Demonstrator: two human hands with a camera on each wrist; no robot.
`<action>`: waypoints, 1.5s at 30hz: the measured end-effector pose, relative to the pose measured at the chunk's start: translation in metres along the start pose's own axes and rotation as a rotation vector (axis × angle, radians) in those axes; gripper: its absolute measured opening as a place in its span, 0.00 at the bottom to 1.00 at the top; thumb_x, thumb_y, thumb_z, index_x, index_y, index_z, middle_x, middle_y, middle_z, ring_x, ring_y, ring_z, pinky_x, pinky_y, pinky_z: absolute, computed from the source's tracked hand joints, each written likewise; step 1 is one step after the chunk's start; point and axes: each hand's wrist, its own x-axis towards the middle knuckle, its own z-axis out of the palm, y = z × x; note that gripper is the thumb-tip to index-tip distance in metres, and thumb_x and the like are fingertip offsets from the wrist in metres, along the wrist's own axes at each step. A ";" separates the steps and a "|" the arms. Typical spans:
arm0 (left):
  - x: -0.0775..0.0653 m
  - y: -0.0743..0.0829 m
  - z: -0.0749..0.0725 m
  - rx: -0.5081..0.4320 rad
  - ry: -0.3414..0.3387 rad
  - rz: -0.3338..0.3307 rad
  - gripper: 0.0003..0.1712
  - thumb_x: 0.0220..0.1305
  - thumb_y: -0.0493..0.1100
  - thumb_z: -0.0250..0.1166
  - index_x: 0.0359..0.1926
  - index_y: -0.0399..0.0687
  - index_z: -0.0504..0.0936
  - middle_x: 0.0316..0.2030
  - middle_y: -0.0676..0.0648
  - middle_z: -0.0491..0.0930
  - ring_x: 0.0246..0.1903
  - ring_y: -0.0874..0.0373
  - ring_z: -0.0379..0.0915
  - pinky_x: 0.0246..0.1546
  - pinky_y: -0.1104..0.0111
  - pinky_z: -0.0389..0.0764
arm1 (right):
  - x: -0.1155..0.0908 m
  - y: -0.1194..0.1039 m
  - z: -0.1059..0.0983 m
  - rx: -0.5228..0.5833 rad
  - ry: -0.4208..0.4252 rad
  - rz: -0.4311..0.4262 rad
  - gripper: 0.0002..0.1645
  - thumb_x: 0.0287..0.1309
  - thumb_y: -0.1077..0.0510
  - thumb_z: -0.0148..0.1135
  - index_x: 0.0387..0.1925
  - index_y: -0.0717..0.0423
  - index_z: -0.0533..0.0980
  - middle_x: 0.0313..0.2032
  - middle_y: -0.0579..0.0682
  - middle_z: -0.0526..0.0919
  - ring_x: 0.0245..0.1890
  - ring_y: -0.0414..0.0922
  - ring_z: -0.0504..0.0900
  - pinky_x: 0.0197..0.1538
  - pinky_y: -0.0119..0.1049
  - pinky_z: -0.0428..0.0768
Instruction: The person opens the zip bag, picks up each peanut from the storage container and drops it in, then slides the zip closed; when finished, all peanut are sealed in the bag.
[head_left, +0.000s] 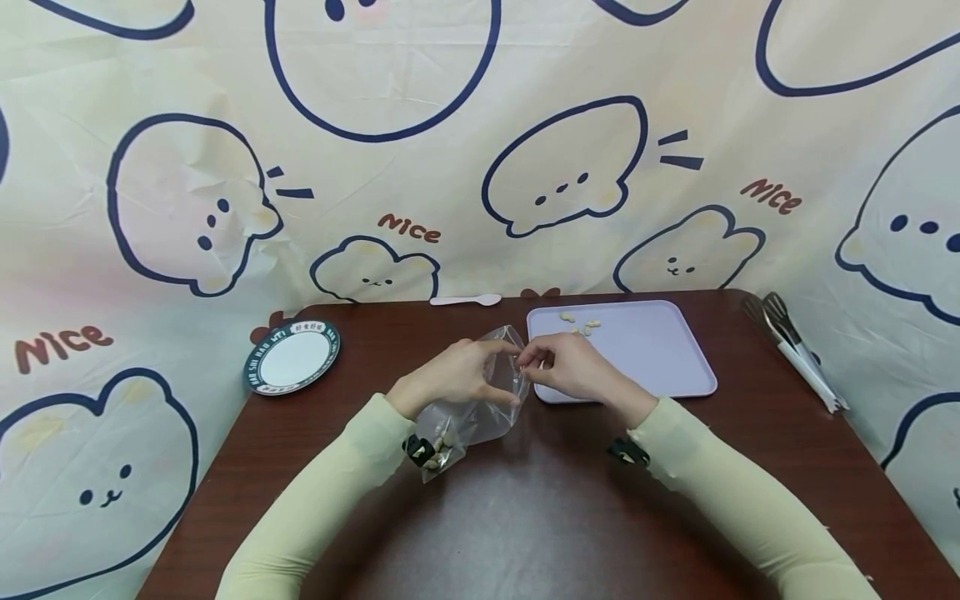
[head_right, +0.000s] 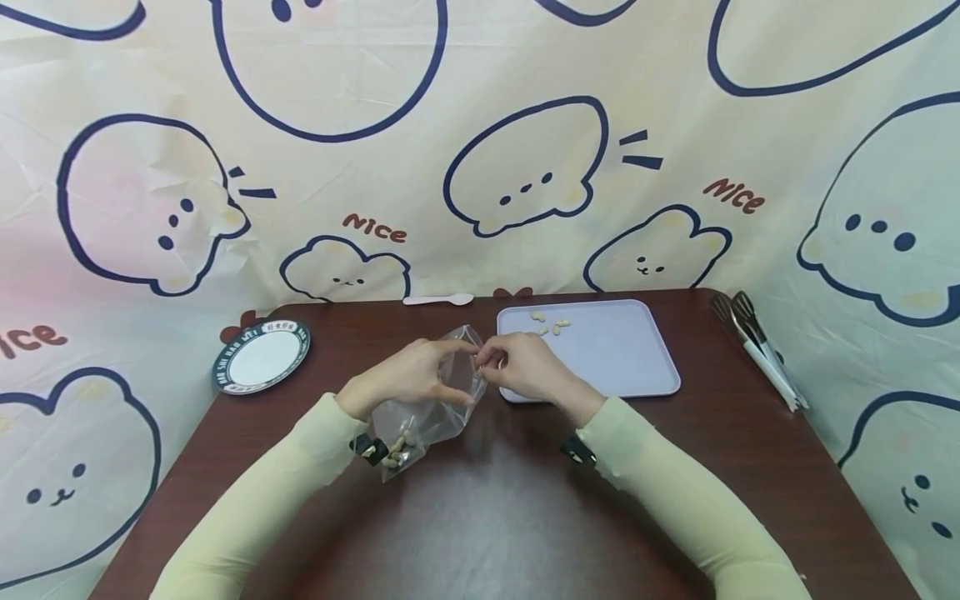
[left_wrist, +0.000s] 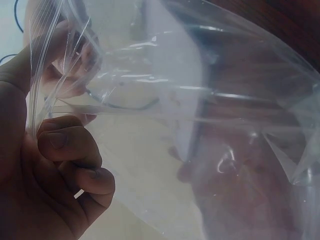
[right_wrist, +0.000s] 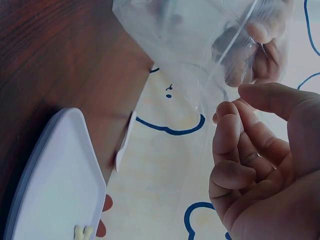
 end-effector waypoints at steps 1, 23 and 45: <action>0.000 0.000 0.000 0.001 0.001 0.000 0.47 0.49 0.68 0.74 0.68 0.56 0.72 0.17 0.56 0.67 0.17 0.66 0.61 0.20 0.72 0.65 | 0.000 0.001 -0.001 0.003 0.003 0.003 0.06 0.57 0.56 0.69 0.37 0.46 0.85 0.29 0.39 0.85 0.30 0.36 0.79 0.36 0.33 0.77; -0.001 0.000 0.000 -0.004 0.001 0.006 0.47 0.49 0.68 0.74 0.68 0.57 0.72 0.16 0.56 0.67 0.16 0.66 0.60 0.21 0.72 0.65 | 0.017 0.119 -0.033 -0.035 0.197 0.352 0.14 0.63 0.49 0.63 0.44 0.53 0.83 0.40 0.54 0.87 0.41 0.51 0.82 0.43 0.41 0.74; -0.002 -0.002 0.000 0.008 0.001 0.003 0.47 0.49 0.68 0.74 0.68 0.56 0.73 0.16 0.58 0.66 0.16 0.67 0.60 0.22 0.72 0.66 | 0.035 0.157 -0.011 -0.153 0.142 0.490 0.14 0.61 0.48 0.63 0.38 0.54 0.84 0.41 0.55 0.87 0.42 0.55 0.82 0.47 0.48 0.75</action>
